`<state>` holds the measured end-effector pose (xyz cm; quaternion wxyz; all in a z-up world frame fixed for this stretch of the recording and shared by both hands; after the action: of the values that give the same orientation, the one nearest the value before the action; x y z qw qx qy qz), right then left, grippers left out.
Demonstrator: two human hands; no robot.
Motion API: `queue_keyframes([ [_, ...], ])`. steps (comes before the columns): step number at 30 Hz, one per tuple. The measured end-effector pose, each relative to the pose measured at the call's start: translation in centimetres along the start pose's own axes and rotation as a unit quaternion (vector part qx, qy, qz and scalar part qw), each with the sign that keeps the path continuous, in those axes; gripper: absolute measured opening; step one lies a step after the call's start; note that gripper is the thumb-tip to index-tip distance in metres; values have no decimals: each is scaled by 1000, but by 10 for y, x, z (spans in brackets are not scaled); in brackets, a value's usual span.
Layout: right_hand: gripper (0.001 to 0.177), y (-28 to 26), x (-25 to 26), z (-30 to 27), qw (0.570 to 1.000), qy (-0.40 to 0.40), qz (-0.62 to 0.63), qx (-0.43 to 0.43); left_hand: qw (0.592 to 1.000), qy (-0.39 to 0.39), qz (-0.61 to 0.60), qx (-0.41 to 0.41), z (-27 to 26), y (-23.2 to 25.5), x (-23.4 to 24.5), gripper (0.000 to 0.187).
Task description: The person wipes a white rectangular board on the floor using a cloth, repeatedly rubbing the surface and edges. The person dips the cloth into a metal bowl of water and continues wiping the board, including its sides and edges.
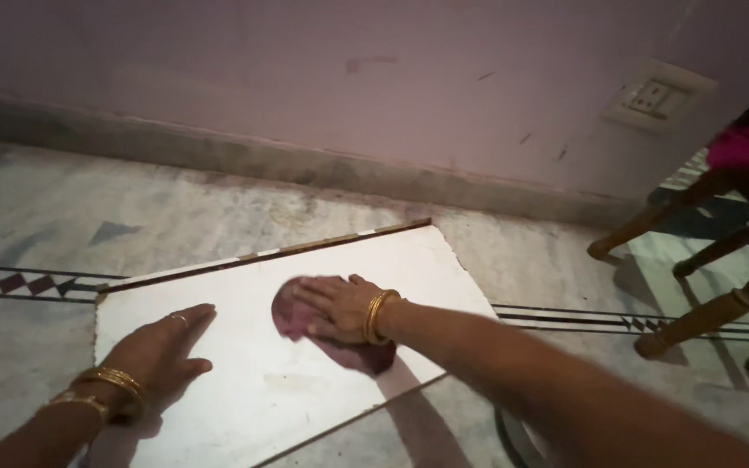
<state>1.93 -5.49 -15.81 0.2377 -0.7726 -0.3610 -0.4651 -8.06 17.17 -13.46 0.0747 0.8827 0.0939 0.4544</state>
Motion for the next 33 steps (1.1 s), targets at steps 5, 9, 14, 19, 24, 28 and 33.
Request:
queue_keyframes([
  [5, 56, -27, -5, 14, 984, 143, 99, -41, 996, 33, -72, -28, 15, -15, -12, 80],
  [9, 68, -106, -21, -7, 973, 208, 99, -18, 990, 73, -117, -33, 24, -25, -17, 80],
  [14, 66, -181, -45, -44, 978, 176, 50, 100, 975, 151, -140, -77, 35, -25, -19, 80],
  [19, 51, -132, -25, -32, 973, 94, 206, 31, 972, 136, -187, -51, 31, -36, -22, 78],
  [24, 74, -36, 16, 55, 981, 141, 61, -119, 955, 151, -240, -81, 15, -36, -23, 72],
  [28, 70, -36, 18, 75, 966, 177, 45, -183, 930, 212, -287, -89, 1, -42, -29, 60],
  [33, 66, -129, -4, 16, 975, 156, 133, -81, 907, 240, -342, -56, -13, -57, -39, 43],
])
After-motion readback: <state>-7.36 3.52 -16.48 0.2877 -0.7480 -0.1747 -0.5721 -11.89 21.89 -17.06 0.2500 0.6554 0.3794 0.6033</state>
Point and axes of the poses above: each hand's wrist, its own z-axis towards the middle knuckle, its own x-axis out of the back of the hand, y = z × x, the point moved 6 cm from there along z, towards the middle knuckle, and after that the axes turned 14 degrees about -y, right-handed, at the moved point
